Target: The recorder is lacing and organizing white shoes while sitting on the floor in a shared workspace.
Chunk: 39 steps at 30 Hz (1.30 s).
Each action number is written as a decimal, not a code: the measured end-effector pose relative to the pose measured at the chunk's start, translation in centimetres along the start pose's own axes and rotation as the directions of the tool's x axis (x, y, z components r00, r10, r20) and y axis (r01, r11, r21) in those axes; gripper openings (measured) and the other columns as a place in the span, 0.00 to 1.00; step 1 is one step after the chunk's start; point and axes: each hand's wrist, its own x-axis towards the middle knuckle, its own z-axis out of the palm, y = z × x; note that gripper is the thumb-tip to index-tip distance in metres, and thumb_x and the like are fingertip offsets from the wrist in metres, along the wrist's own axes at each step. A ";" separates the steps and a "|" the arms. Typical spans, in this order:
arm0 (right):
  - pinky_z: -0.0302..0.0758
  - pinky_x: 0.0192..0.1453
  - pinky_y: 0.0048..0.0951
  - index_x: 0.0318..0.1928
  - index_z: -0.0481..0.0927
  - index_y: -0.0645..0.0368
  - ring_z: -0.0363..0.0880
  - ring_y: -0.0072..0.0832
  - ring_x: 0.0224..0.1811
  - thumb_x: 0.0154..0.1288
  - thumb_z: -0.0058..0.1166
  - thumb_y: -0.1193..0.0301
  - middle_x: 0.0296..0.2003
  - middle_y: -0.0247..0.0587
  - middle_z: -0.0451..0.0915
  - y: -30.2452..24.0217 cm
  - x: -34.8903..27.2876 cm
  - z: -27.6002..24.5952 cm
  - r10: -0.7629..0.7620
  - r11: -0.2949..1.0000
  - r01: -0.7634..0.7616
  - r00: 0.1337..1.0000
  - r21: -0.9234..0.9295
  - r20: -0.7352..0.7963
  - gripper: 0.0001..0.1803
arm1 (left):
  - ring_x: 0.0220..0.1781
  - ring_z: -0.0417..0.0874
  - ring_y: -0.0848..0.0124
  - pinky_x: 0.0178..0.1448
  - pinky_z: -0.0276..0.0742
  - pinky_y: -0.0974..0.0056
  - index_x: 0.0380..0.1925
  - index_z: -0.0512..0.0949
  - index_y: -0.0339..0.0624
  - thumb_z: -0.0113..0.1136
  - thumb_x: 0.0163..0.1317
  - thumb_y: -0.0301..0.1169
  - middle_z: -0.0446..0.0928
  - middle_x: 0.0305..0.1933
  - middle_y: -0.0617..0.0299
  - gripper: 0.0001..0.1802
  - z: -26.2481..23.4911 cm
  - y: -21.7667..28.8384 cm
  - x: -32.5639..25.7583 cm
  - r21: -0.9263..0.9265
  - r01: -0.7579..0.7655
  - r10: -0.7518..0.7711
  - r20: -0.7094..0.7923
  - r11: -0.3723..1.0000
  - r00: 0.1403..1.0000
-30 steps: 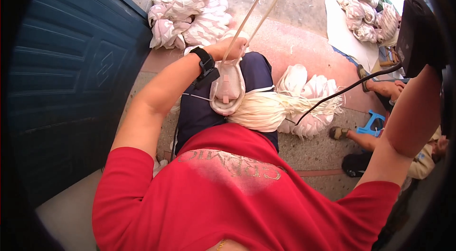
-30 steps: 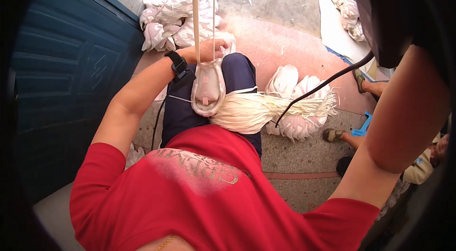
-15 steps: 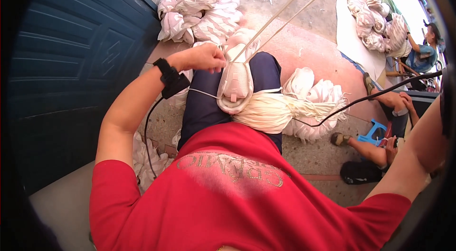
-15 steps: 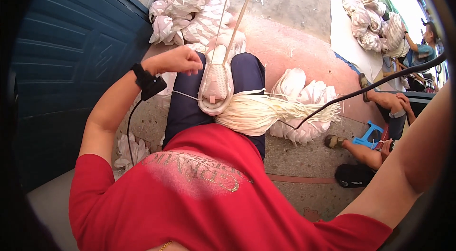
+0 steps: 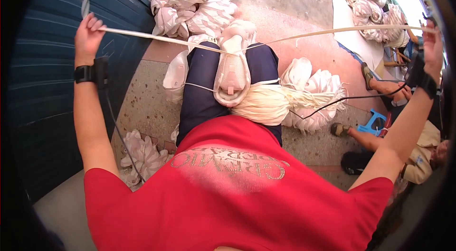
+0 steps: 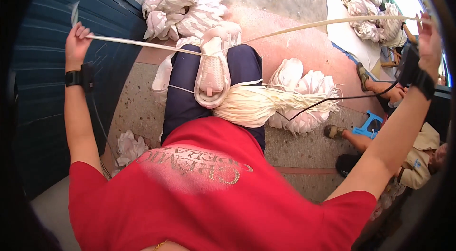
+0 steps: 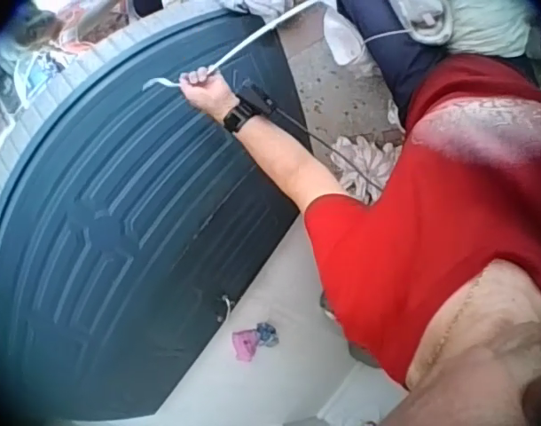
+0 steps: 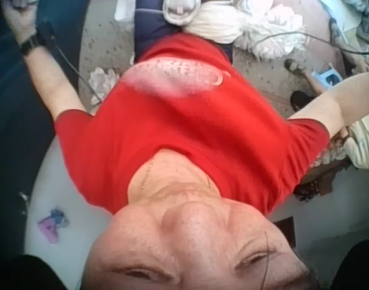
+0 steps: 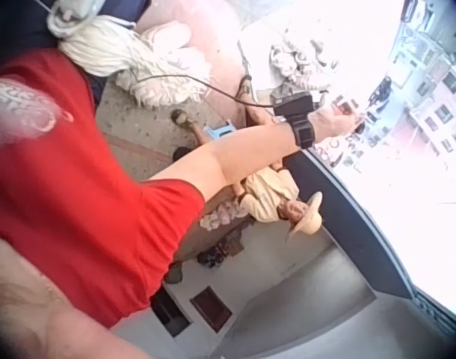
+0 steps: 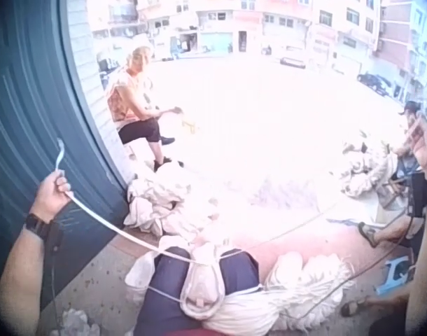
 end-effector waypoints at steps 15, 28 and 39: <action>0.69 0.44 0.39 0.30 0.78 0.65 0.74 0.47 0.37 0.57 0.44 0.71 0.32 0.53 0.77 26.0 -39.6 23.7 0.410 0.720 0.322 0.518 -0.615 0.751 0.11 | 0.16 0.63 0.81 0.26 0.64 0.72 0.33 0.73 0.41 0.46 0.65 0.39 0.65 0.18 0.71 0.13 10.7 -23.9 -5.3 0.539 0.530 -0.614 -0.030 0.655 0.789; 0.69 0.45 0.37 0.26 0.78 0.63 0.72 0.40 0.42 0.53 0.45 0.72 0.37 0.45 0.77 27.5 -40.0 25.5 0.260 0.580 0.504 0.630 -0.640 0.731 0.09 | 0.25 0.74 0.79 0.33 0.71 0.74 0.37 0.78 0.33 0.53 0.59 0.30 0.77 0.25 0.63 0.11 12.6 -26.3 -7.5 0.848 0.202 -0.337 -0.030 0.490 0.941; 0.72 0.36 0.42 0.27 0.77 0.63 0.78 0.44 0.32 0.51 0.47 0.71 0.28 0.52 0.78 27.2 -39.0 26.6 0.480 0.485 0.534 0.499 -0.693 0.721 0.09 | 0.31 0.81 0.69 0.36 0.74 0.67 0.36 0.78 0.32 0.53 0.58 0.33 0.80 0.30 0.54 0.13 11.4 -27.6 -8.0 0.954 -0.096 -0.080 0.123 0.284 0.989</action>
